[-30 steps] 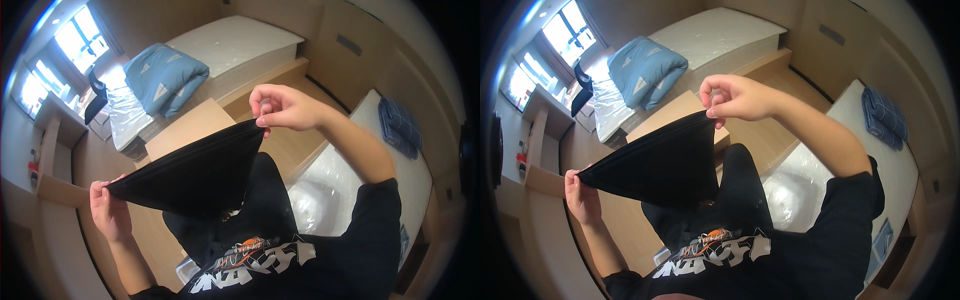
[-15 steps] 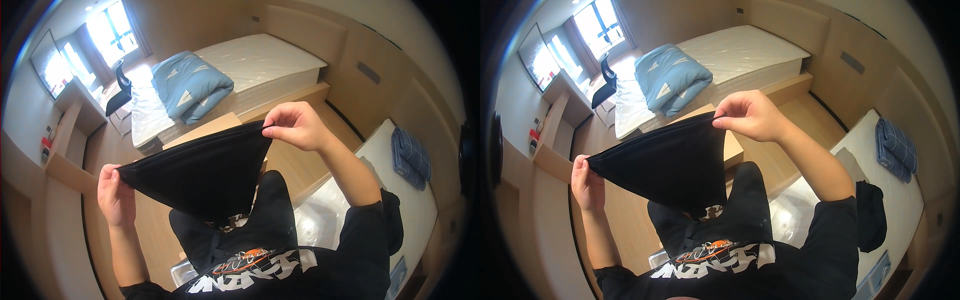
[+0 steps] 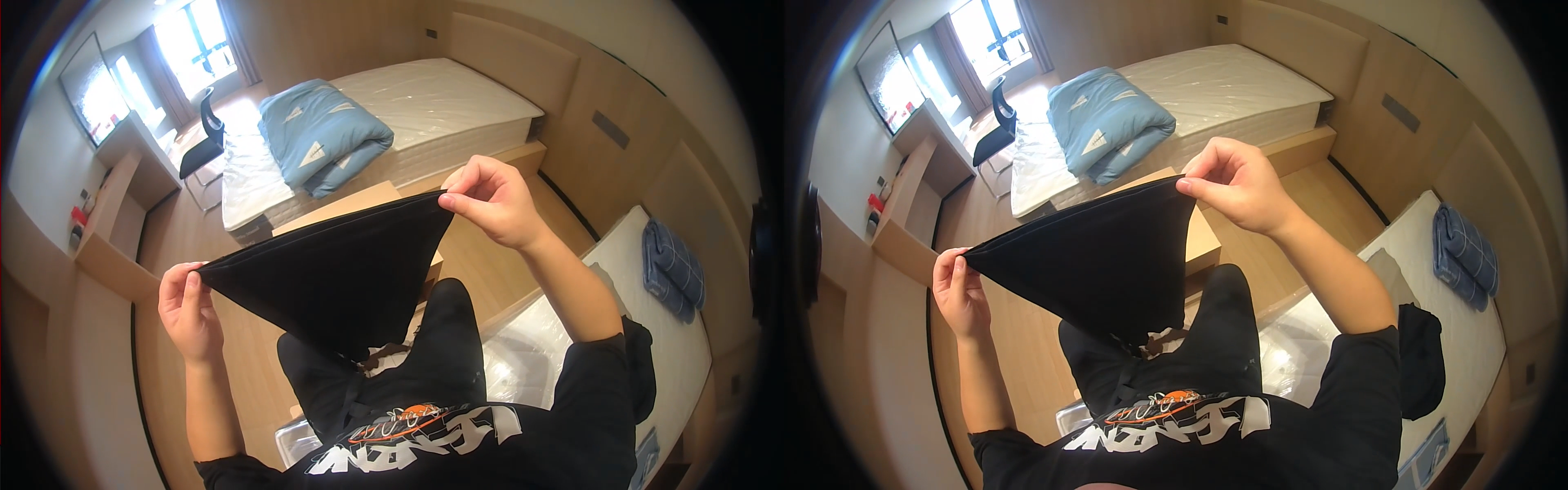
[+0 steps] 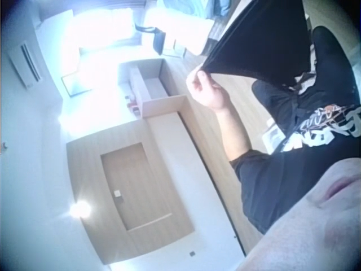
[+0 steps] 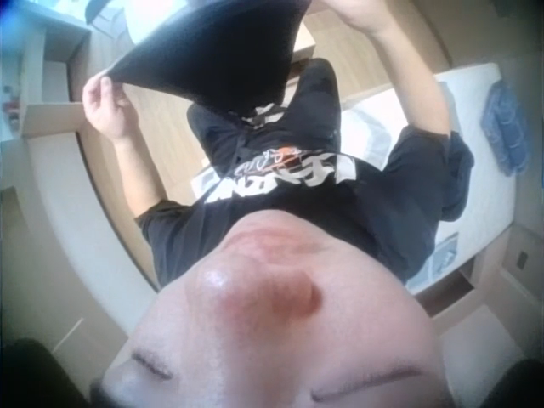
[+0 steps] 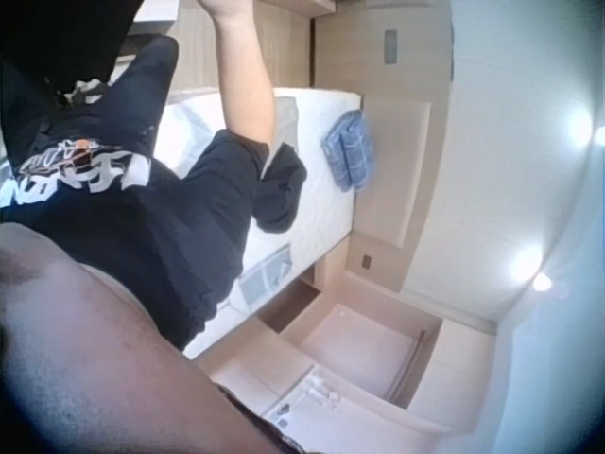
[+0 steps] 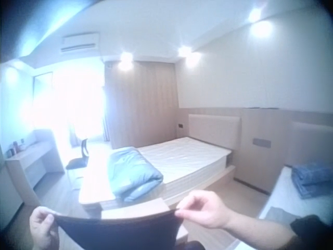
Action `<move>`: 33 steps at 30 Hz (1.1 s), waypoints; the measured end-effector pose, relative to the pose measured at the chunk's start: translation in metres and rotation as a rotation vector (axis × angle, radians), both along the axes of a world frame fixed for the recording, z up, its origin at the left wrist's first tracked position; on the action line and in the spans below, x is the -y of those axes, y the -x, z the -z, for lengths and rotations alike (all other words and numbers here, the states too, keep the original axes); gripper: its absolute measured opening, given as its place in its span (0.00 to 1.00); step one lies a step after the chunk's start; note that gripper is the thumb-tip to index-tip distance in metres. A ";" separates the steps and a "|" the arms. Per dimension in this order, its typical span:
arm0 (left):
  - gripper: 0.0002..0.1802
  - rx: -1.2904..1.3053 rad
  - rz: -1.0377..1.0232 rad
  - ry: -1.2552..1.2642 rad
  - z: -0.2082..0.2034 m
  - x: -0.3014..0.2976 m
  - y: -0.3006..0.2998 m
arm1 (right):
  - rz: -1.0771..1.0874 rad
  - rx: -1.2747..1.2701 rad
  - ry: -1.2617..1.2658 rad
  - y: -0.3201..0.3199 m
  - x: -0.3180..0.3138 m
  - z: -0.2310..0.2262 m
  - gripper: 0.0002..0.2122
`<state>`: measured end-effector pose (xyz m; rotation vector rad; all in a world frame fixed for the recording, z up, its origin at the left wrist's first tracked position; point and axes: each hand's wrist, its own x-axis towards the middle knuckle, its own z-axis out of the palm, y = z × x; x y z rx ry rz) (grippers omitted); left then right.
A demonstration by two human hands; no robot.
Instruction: The person folds a black t-shirt on a small wooden table. They spread the shirt out, align the edges, and fold the sleeves and body together.
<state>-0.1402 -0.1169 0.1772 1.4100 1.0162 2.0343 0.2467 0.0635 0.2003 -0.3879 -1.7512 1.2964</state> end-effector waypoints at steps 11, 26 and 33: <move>0.07 -0.247 -0.176 0.078 0.007 -0.006 -0.007 | 0.164 0.445 -0.059 0.003 -0.019 0.001 0.05; 0.06 -0.169 0.228 -0.086 -0.027 -0.148 -0.158 | 0.590 -0.045 -0.107 -0.095 -0.176 -0.008 0.07; 0.09 0.286 0.375 0.067 0.040 -0.162 -0.170 | 0.548 0.182 -0.407 -0.006 -0.231 -0.086 0.10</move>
